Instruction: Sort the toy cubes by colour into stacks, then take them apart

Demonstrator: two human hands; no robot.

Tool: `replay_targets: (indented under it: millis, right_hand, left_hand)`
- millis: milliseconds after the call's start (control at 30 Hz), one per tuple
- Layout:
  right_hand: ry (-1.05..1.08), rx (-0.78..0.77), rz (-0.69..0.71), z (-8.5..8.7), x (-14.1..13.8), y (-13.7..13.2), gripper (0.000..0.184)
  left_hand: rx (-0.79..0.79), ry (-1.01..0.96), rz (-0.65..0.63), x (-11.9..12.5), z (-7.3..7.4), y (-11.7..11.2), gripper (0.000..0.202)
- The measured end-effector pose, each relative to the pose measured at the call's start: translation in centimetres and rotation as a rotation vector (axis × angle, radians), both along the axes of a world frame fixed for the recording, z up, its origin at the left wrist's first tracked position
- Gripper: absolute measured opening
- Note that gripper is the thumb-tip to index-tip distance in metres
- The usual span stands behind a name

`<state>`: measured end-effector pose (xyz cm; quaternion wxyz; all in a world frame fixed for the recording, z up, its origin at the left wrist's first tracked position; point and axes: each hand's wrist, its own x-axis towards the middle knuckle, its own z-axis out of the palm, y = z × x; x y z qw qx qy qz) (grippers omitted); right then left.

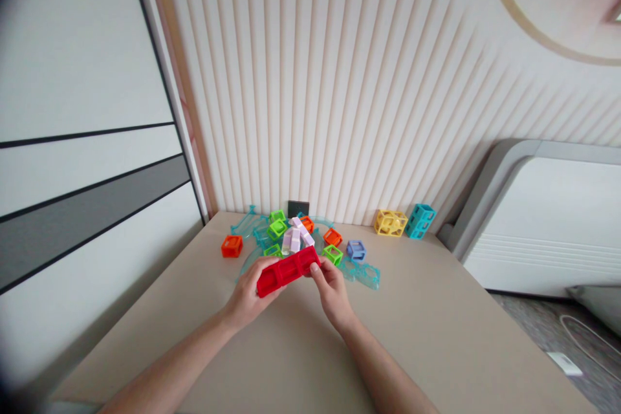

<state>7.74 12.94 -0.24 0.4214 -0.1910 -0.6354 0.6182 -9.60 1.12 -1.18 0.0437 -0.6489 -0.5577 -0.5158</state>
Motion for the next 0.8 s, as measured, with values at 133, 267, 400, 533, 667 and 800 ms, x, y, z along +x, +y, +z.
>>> replay_targets:
  millis: [133, 267, 400, 533, 667, 800]
  right_hand:
    - [-0.001, 0.013, 0.037, 0.1, 0.1, 0.0, 0.036]
    - [-0.013, 0.046, 0.058, 0.1, 0.3, 0.2, 0.036]
    - [-0.070, 0.054, 0.089, 0.1, 0.6, 0.4, 0.033]
    - [-0.072, 0.058, 0.093, 0.1, 0.8, 0.4, 0.028]
    - [-0.093, 0.082, 0.130, 0.3, 0.7, 0.0, 0.029]
    - [-0.134, 0.107, 0.176, 0.6, 0.7, -0.3, 0.032]
  left_hand:
    - [-0.001, -0.017, -0.006, 0.0, 0.0, -0.1, 0.043]
    - [-0.013, -0.008, -0.020, -0.1, -0.1, -0.1, 0.046]
    - [0.039, 0.023, -0.033, -0.1, -0.2, 0.0, 0.053]
    - [0.032, -0.072, 0.051, -0.3, -0.6, 0.2, 0.061]
    - [0.034, -0.226, 0.170, -0.7, -1.1, 0.5, 0.065]
    - [0.046, -0.323, 0.208, -0.6, -1.2, 0.8, 0.056]
